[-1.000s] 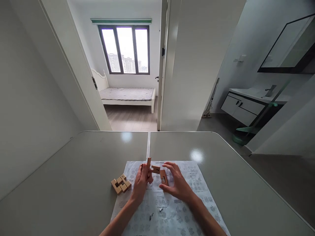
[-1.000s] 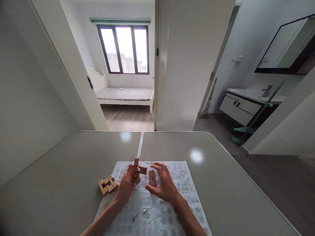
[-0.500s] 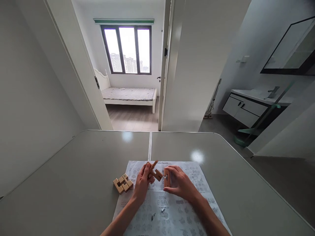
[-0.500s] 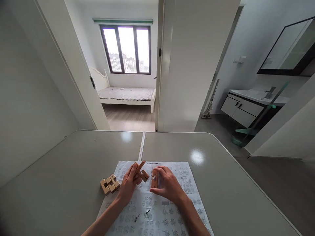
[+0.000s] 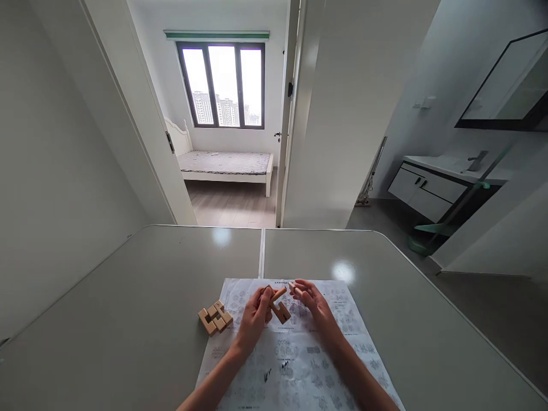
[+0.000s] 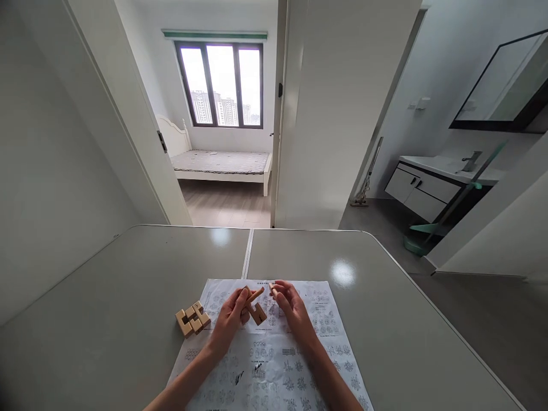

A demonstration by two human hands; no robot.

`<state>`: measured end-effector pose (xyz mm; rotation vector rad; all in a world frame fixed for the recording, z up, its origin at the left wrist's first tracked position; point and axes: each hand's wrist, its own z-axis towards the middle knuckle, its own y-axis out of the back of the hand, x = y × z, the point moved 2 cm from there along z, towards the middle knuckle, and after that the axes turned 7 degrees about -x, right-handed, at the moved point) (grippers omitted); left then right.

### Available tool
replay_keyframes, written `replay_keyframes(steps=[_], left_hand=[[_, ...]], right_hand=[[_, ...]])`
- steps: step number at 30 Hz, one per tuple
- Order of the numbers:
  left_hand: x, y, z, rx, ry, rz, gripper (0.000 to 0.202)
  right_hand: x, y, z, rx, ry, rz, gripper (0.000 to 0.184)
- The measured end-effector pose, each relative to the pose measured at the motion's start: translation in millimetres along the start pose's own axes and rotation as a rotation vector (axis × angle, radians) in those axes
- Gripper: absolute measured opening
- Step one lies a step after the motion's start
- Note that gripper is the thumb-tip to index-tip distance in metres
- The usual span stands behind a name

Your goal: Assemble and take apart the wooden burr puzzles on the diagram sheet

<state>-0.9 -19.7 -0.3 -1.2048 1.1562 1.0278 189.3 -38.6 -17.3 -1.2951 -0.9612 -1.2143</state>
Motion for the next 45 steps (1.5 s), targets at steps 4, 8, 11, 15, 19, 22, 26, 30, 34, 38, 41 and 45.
replay_keyframes(steps=[4,8,11,15,19,22,26,30,34,38,41,45], left_hand=[[-0.8,-4.1,-4.2,0.056,-0.045,0.085,0.053],[-5.8,-6.6,-8.4,0.055,-0.083,0.21,0.05],[-8.2,-6.8,-9.0,0.039,-0.111,0.264,0.048],[-9.2,-7.7,-9.3,0.013,-0.141,0.261,0.042],[-9.2,-9.3,-11.0,-0.011,-0.094,0.171,0.038],[-10.7,-9.8,-12.4,-0.027,-0.1,0.154,0.039],[-13.9,-10.4,-15.2,-0.001,-0.148,0.235,0.038],[-14.5,-9.5,-17.2,-0.006,-0.172,0.287,0.037],[-12.5,-6.9,-16.4,-0.04,-0.212,0.331,0.036],[-11.0,-4.2,-14.6,-0.094,-0.261,0.337,0.039],[-10.1,-3.5,-14.0,-0.107,-0.255,0.324,0.04],[-9.4,-2.9,-14.2,-0.137,-0.237,0.297,0.041]], right_hand=[[0.8,-6.4,-1.8,0.063,-0.036,0.127,0.057],[5.5,-11.1,-4.4,0.122,-0.076,0.161,0.057],[7.4,-9.5,-5.5,0.12,-0.077,0.103,0.057],[6.5,-6.7,-6.2,0.124,0.006,-0.015,0.057],[5.9,-10.1,-7.7,0.145,0.078,-0.11,0.06],[7.4,-12.8,-9.2,0.137,0.093,-0.147,0.062],[6.7,-15.1,-11.8,0.177,0.075,-0.132,0.063],[5.7,-16.8,-14.4,0.19,0.072,-0.102,0.057],[5.8,-20.6,-16.6,0.197,0.022,-0.048,0.059],[5.1,-25.7,-18.2,0.197,-0.029,-0.024,0.06],[6.2,-27.5,-18.6,0.182,-0.015,-0.041,0.058],[8.7,-28.2,-18.4,0.192,-0.006,-0.051,0.056]])
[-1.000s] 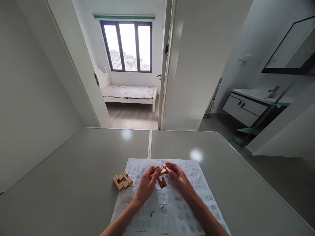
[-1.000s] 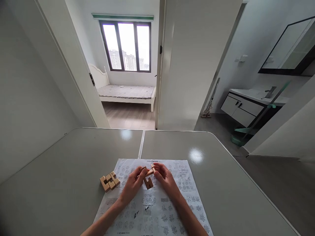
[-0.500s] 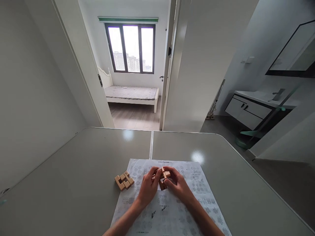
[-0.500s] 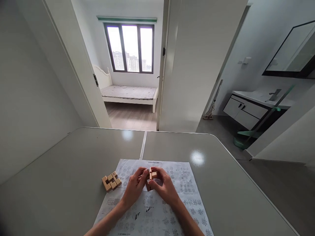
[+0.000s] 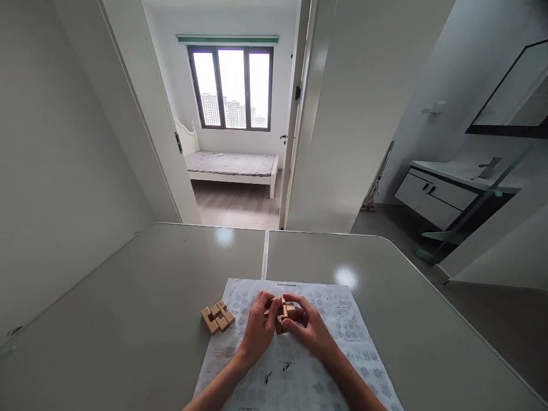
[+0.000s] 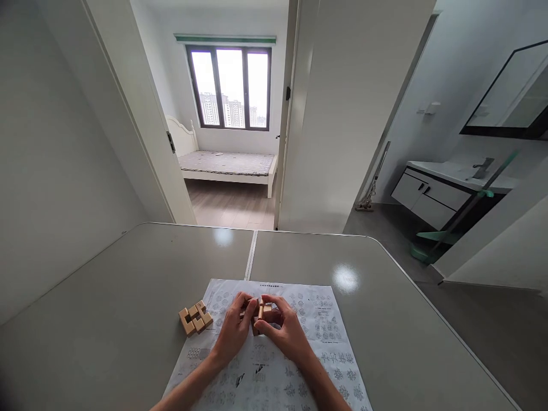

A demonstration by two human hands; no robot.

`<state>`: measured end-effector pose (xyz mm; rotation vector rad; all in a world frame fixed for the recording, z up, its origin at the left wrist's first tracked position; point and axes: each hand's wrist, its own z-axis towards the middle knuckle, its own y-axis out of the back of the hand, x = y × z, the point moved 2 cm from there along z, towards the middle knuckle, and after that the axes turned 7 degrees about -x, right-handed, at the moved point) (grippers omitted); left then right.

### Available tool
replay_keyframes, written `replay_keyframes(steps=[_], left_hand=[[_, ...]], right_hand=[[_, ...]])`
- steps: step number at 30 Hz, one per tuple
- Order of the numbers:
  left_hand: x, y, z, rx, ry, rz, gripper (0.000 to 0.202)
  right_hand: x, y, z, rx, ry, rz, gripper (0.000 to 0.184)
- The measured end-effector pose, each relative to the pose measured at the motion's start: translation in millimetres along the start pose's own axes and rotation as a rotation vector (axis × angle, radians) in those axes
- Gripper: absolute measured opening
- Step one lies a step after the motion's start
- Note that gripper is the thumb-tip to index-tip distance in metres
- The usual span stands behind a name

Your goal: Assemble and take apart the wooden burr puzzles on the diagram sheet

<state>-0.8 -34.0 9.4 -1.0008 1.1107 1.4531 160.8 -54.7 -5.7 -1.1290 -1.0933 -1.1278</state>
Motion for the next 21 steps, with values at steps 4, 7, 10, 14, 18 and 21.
replay_keyframes(steps=[4,7,10,14,18,21], left_hand=[[1.8,-0.7,-0.7,0.01,0.022,-0.009,0.042],[3.5,-2.0,-1.7,0.021,0.03,-0.017,0.039],[4.2,-3.4,-2.6,0.026,0.004,-0.03,0.036],[3.0,-4.7,-1.6,0.091,-0.007,-0.096,0.036],[-1.4,-2.2,3.3,0.092,-0.008,-0.14,0.041],[-3.2,0.1,6.6,0.077,0.013,-0.151,0.043]], right_hand=[[-1.5,-1.0,0.7,0.034,-0.01,0.009,0.057],[-4.1,-2.0,0.8,0.016,0.002,-0.004,0.059],[-4.8,-3.9,0.1,0.004,0.021,-0.052,0.058],[-1.3,-4.7,-1.4,-0.017,0.077,-0.17,0.055],[1.0,-4.3,-1.7,-0.017,0.122,-0.234,0.054],[0.5,-4.6,-1.0,-0.023,0.136,-0.248,0.055]])
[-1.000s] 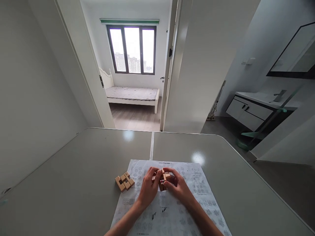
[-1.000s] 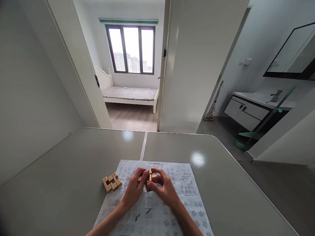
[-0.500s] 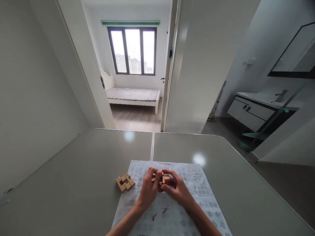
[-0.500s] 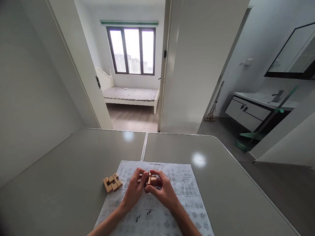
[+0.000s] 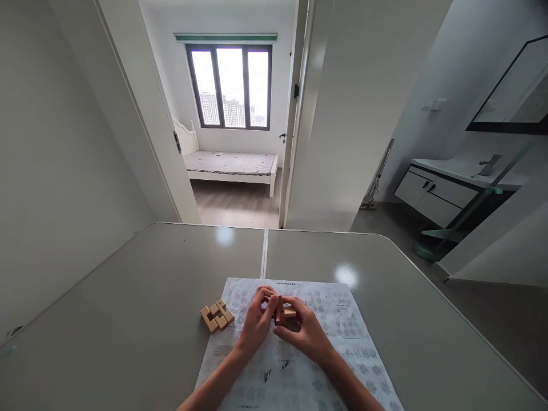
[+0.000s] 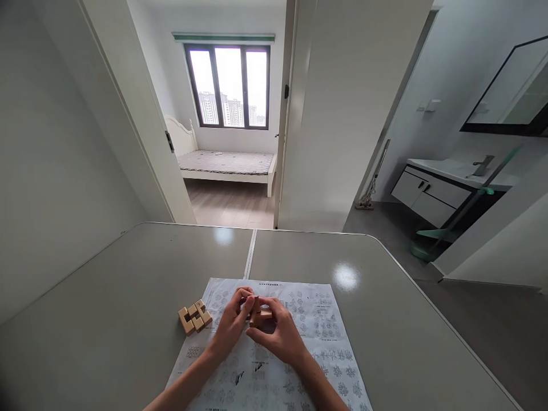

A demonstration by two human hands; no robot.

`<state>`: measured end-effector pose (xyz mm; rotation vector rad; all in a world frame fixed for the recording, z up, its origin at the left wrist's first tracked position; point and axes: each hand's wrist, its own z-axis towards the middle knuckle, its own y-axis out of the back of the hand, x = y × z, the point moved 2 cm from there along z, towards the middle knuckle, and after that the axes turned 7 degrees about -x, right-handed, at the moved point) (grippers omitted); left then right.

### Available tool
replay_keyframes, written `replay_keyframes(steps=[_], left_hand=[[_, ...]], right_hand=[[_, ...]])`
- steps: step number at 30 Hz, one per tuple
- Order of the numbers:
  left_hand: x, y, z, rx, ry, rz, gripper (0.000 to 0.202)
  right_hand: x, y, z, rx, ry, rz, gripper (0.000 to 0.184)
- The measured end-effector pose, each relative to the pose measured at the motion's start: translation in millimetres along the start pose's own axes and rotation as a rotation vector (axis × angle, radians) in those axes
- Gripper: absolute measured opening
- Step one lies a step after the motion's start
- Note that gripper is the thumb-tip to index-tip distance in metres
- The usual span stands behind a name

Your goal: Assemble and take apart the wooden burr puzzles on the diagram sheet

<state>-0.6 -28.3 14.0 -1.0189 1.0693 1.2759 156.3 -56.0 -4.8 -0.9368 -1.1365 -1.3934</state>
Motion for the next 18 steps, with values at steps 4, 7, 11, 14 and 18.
replay_keyframes(steps=[4,7,11,14,18], left_hand=[[1.4,0.9,0.8,0.015,0.047,-0.045,0.043],[2.9,0.5,0.2,0.029,0.069,-0.076,0.043],[6.2,2.1,1.1,-0.011,0.1,-0.058,0.044],[11.5,7.1,3.8,-0.126,0.098,0.019,0.048],[18.3,12.5,6.3,-0.235,0.085,0.115,0.049]], right_hand=[[-0.5,-0.3,0.5,-0.006,0.01,0.007,0.055],[-0.3,1.3,0.3,-0.011,0.015,0.01,0.055],[-1.6,5.7,0.9,-0.046,0.013,-0.063,0.055],[-6.5,11.0,3.3,-0.104,-0.026,-0.069,0.057],[-17.8,23.5,8.9,-0.229,-0.118,-0.016,0.066]])
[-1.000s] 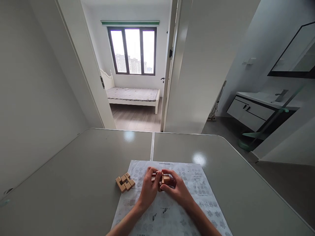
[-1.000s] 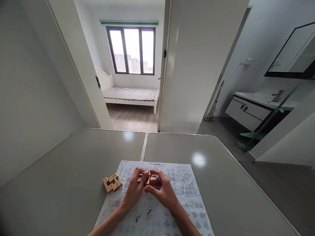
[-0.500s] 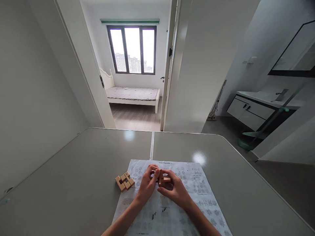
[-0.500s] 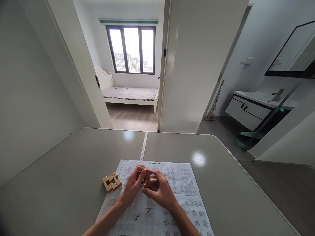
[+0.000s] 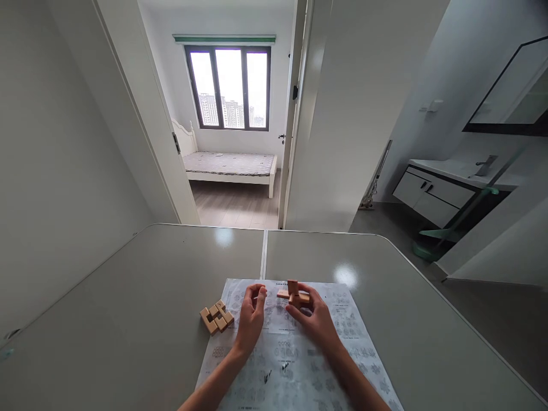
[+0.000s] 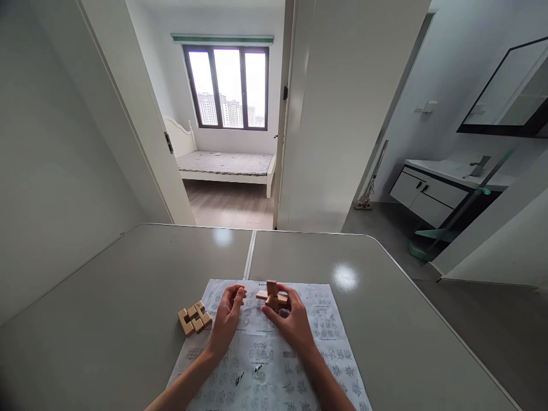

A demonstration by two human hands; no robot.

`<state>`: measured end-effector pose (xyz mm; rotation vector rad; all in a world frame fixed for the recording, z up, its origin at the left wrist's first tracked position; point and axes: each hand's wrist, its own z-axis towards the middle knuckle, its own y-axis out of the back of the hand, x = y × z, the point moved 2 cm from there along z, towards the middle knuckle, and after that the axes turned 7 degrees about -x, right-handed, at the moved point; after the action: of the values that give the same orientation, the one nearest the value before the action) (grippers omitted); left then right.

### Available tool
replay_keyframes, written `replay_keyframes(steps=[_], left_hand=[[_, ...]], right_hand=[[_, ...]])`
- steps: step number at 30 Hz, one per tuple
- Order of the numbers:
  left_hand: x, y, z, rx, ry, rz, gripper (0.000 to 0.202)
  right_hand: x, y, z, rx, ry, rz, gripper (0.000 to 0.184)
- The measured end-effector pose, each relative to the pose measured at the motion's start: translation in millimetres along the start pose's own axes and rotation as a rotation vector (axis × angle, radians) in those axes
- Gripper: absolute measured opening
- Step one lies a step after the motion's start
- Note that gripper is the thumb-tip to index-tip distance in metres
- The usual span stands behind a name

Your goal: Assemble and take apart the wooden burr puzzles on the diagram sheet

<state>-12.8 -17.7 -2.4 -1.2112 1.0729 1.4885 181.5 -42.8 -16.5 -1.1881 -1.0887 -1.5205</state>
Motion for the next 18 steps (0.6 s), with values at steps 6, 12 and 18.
replay_keyframes(steps=[6,12,18], left_hand=[[0.0,-1.8,-1.8,0.044,-0.012,0.024,0.043],[-0.2,-3.2,-3.2,0.062,-0.029,0.061,0.038],[-0.4,-4.9,-4.5,0.083,-0.048,0.089,0.033]], right_hand=[[-17.5,26.9,15.7,-0.387,-0.074,-0.125,0.072],[-30.6,47.2,26.3,-0.598,0.033,-0.341,0.079],[-37.1,57.6,32.6,-0.633,0.084,-0.431,0.076]])
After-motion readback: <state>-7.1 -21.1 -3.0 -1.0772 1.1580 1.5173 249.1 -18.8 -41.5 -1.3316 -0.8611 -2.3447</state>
